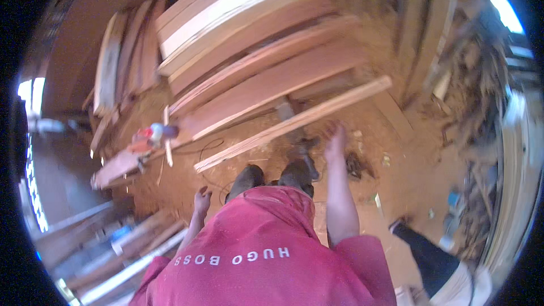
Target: The person applies glue from a bottle onto the edges of several wooden boards, then aligns them together on a workbench and secures them using a metal clamp.
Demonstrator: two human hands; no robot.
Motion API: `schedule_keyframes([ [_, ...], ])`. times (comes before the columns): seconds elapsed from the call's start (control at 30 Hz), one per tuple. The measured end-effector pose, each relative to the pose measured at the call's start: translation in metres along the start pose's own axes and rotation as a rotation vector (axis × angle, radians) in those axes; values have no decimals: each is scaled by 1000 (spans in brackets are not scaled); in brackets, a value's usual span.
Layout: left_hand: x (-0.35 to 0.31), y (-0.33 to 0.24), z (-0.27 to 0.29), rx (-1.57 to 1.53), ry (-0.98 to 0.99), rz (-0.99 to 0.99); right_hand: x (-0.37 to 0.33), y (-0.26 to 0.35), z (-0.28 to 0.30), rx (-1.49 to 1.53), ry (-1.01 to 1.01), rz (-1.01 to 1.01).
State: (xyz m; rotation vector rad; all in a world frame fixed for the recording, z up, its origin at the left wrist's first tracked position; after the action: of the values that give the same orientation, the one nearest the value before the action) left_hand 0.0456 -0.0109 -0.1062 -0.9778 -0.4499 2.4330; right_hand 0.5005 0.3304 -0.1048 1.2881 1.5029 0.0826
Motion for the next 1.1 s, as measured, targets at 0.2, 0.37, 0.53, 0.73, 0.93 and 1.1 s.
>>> schedule_keyframes([
  [0.2, -9, 21, 57, -13, -163, 66, -50, 12, -5, -185, -268, 318],
  [0.37, 1, 89, 98, -119, -327, 0, -119, 12, -62, -223, -379, 586],
  [0.53, 37, 84, 167, -467, -655, -80, -201, -12, -128, -119, -342, 824],
  [0.73, 88, -22, 288, -788, -756, -410, -268, -35, -183, -101, -243, 929],
  [0.93, 171, -125, 346, -810, -523, -677, -296, -47, -231, -66, -198, 1004],
  [1.1, 247, -183, 340, -554, -250, -767, -286, -65, -271, 19, -79, 962],
])
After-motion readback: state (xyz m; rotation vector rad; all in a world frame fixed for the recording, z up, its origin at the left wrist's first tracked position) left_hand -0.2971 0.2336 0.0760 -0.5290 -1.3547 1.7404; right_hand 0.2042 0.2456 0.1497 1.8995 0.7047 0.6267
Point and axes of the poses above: each hand's wrist, its own x-axis towards the middle knuckle, its own z-axis out of the back of the hand, y = z × x, the point moved 1 cm from there along x, towards the middle knuckle, and after that the axes turned 1 degree about z, right-handed, at the moved point
